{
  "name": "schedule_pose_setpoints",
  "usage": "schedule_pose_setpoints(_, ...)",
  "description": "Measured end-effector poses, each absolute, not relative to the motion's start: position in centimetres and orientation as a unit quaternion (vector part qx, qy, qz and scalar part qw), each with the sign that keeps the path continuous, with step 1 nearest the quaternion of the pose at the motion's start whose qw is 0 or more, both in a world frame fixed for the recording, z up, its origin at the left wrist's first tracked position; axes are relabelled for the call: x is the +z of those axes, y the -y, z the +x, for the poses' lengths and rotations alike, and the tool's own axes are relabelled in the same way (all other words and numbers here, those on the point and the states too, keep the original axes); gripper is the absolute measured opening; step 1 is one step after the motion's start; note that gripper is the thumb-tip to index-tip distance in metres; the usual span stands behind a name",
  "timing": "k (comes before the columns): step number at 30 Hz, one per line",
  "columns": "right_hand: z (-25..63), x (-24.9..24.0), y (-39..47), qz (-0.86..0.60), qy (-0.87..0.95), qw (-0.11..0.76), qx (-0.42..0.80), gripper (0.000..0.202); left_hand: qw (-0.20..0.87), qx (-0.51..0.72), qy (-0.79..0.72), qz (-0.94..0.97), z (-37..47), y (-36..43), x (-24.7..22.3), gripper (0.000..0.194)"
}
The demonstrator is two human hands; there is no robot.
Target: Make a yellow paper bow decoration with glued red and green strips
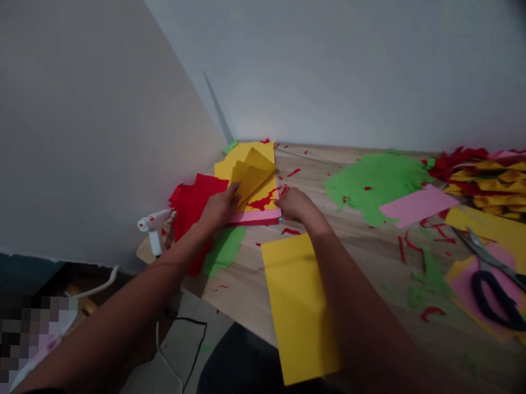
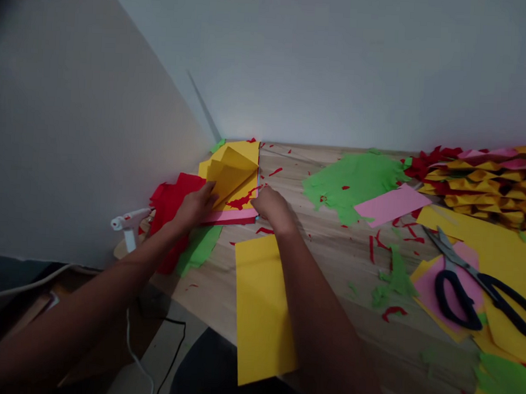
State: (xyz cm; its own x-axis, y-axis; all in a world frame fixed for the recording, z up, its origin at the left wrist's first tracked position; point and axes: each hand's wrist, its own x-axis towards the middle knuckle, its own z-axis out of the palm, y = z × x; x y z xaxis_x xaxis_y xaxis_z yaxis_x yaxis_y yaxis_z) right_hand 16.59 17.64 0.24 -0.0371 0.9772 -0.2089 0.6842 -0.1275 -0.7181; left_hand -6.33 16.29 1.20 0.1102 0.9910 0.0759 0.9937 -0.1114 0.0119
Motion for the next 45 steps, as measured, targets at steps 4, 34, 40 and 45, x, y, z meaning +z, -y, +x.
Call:
schedule_pose_setpoints(4, 15.5, 0.8, -17.1, -0.660, 0.621, 0.219, 0.362, 0.010, 0.021, -0.069, 0.657, -0.751, -6.5, -16.1, 0.8, 0.058)
schedule_pose_setpoints(34, 24.2, 17.8, -13.2, -0.755, 0.585, 0.278, 0.103, 0.014, 0.016, -0.190, 0.669, -0.719, -7.0, -16.2, 7.1, 0.048)
schedule_pose_setpoints(40, 31.6, 10.9, -3.2, -0.740, 0.344, 0.484, 0.315, 0.009, 0.026, -0.262, 0.516, -0.815, -1.5, -10.4, 11.1, 0.059)
schedule_pose_setpoints(45, 31.8, 1.8, 2.6, -0.694, 0.249, 0.547, 0.397, 0.023, -0.023, -0.213, 0.320, -0.923, 7.5, -4.4, 8.9, 0.046)
